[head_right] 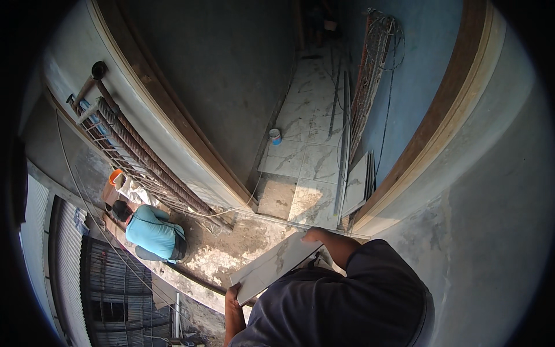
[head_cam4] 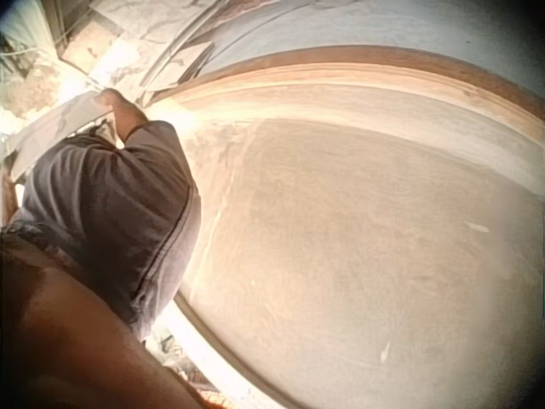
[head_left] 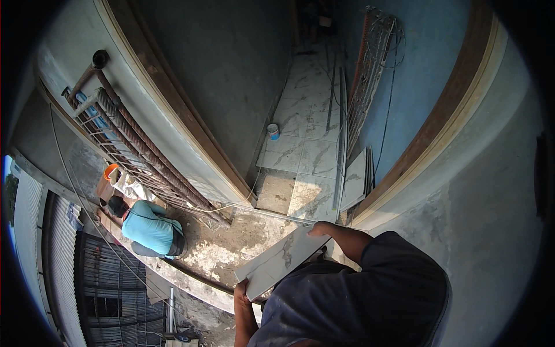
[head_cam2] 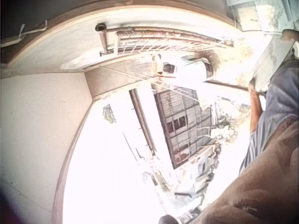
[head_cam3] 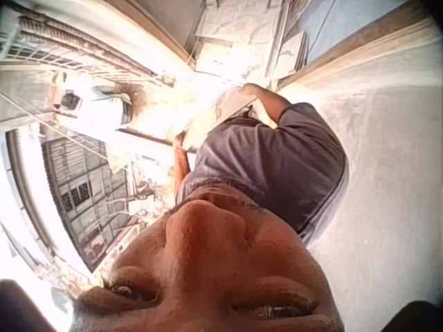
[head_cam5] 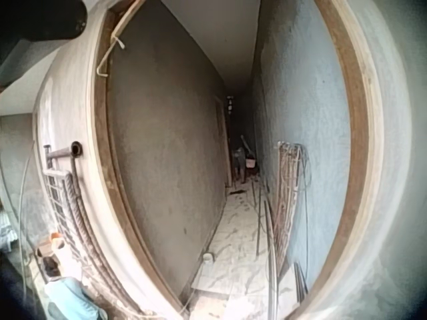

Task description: The person carries a tile out to a ledge and cuts the tile along marked lines using an angle grinder.

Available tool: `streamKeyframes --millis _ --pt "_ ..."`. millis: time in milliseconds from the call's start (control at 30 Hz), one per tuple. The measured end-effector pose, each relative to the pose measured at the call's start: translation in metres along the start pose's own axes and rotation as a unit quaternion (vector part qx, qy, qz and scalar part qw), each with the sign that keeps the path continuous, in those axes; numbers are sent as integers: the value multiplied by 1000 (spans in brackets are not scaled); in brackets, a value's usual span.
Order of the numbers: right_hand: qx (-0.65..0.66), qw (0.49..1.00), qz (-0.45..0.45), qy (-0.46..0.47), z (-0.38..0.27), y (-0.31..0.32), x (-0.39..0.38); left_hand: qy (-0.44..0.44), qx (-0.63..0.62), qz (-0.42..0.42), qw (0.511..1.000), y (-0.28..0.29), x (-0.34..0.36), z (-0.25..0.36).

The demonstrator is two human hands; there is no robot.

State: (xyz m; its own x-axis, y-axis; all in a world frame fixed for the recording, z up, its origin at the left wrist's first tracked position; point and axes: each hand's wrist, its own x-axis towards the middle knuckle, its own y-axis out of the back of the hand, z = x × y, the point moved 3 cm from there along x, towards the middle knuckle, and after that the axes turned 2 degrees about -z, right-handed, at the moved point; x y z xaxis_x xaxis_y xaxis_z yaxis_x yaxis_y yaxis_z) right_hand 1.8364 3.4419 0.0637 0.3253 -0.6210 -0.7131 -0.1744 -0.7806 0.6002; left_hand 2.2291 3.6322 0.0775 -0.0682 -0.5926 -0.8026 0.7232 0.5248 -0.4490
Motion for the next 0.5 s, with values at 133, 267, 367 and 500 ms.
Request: streamKeyframes --millis 133,267,367,500 --pt "6 1000 18 25 4 -4 0 -16 3 -2 1000 -9 -5 0" --pt "-5 1000 -10 8 7 -6 5 -22 36 31 999 -15 -11 0" --pt "-13 1000 -19 -3 7 -6 6 -30 17 17 999 -21 -16 -1" --pt "-8 1000 -22 -6 8 -7 5 -38 26 16 999 -17 -13 -4"
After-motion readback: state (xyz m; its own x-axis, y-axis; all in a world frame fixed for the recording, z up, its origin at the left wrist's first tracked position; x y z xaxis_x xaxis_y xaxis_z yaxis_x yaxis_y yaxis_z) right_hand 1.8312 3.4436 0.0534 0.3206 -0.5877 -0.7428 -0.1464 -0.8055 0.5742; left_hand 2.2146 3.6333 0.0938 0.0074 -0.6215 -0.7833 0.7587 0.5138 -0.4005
